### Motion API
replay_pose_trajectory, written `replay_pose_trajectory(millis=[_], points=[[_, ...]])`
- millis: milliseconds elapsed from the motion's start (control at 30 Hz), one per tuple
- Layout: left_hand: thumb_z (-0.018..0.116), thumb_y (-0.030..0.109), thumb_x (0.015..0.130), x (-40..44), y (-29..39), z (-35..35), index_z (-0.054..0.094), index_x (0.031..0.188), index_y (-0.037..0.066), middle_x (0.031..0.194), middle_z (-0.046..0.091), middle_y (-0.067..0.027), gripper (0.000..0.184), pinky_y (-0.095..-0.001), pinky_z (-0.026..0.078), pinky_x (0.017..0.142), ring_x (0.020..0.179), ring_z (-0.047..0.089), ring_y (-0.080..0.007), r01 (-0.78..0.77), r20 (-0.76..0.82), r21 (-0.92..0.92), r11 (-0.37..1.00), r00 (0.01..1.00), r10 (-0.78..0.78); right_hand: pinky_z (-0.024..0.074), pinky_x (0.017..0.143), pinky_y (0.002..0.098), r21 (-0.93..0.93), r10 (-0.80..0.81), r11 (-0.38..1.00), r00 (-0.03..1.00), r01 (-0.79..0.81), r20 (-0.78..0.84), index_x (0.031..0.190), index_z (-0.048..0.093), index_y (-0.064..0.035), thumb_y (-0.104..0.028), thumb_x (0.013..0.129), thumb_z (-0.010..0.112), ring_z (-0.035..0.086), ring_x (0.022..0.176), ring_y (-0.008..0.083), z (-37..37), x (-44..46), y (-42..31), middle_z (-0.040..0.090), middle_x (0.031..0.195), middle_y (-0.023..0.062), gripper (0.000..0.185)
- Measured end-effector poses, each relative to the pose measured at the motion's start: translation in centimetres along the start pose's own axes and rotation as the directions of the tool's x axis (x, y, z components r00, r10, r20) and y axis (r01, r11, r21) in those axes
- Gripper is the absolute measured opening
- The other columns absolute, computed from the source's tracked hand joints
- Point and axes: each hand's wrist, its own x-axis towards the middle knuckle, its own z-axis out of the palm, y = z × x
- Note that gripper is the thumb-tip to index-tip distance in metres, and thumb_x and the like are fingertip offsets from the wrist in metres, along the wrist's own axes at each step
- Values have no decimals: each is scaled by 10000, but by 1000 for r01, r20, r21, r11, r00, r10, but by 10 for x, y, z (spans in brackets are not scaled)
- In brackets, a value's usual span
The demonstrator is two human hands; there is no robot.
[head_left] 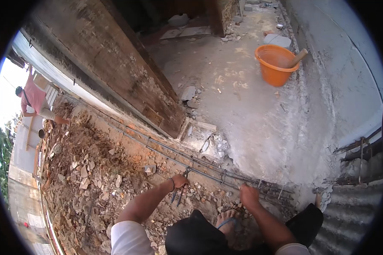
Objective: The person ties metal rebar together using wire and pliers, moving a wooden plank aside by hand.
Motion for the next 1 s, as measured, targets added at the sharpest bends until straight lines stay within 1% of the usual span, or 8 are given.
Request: replay_pose_trajectory(millis=[67, 133, 267, 633, 733, 833, 900, 1000], points=[[446, 360, 1019, 32, -30, -7, 639, 950, -4, 867, 699, -173, 417, -464, 587, 754, 799, 693, -319, -123, 36, 232, 965, 992, 118, 501, 688, 543, -18, 7, 1000, 999, -6, 45, 886, 631, -47, -242, 902, 558, 659, 717, 420, -2, 0, -3, 658, 729, 219, 209], [339, 321, 1054, 22, -27, 12, 544, 1167, -1, 1091, 682, -195, 398, -472, 559, 875, 986, 673, -348, 51, 247, -538, 841, 964, 100, 506, 687, 538, -38, -8, 999, 1000, 9, 18, 907, 626, -43, -257, 905, 557, 660, 719, 420, -1, -1, -3, 659, 730, 218, 225], [284, 344, 1067, 49, -72, 80, 450, 1306, 10, 1282, 602, -205, 443, -510, 471, 990, 1185, 582, -357, -67, 139, -805, 590, 945, 296, 519, 689, 526, -6, -26, 1000, 1000, 26, 17, 964, 601, -18, -306, 917, 550, 658, 716, 429, -7, -2, -7, 662, 745, 225, 296], [346, 541, 1018, -6, -26, 223, 292, 1470, 67, 1519, 381, -164, 657, -445, 323, 1133, 1385, 364, -295, -121, 168, -926, 357, 716, 678, 468, 917, 489, 230, 11, 958, 828, -168, 561, 1280, 491, 21, -405, 881, 598, 572, 1131, 450, -47, -87, -71, 575, 1173, 312, 593], [370, 558, 1014, -7, -29, 231, 261, 1490, 45, 1517, 377, -153, 708, -374, 333, 1122, 1374, 366, -251, -280, 265, -767, 577, 681, 683, 463, 918, 500, 263, 46, 951, 917, -162, 397, 1302, 475, 25, -342, 897, 566, 578, 1104, 461, -23, -103, -49, 589, 1141, 305, 554], [434, 503, 1022, -30, -11, 185, 577, 1254, 21, 1113, 621, -91, 553, -315, 471, 857, 1040, 566, -161, -594, 517, -9, 805, 686, 512, 476, 850, 520, 327, 107, 929, 972, -173, 209, 1273, 497, -18, -294, 929, 511, 596, 999, 502, -26, -115, -36, 591, 1162, 318, 442], [489, 442, 1015, -18, -17, 158, 681, 971, 19, 875, 659, -79, 467, -349, 486, 759, 857, 626, -210, -631, 172, 72, 772, 771, 614, 462, 874, 528, 326, 243, 861, 879, -390, 410, 1261, 514, -48, -275, 946, 498, 574, 1032, 520, -42, -114, -28, 612, 1105, 327, 389], [538, 382, 984, 7, 11, 127, 679, 853, -6, 808, 676, -167, 433, -434, 498, 773, 796, 645, -359, -574, -322, 721, 387, 218, 922, 515, 784, 486, 355, 151, 893, 927, -277, 343, 1234, 524, -39, -296, 975, 484, 651, 884, 436, -25, -121, -1, 658, 954, 264, 366]])
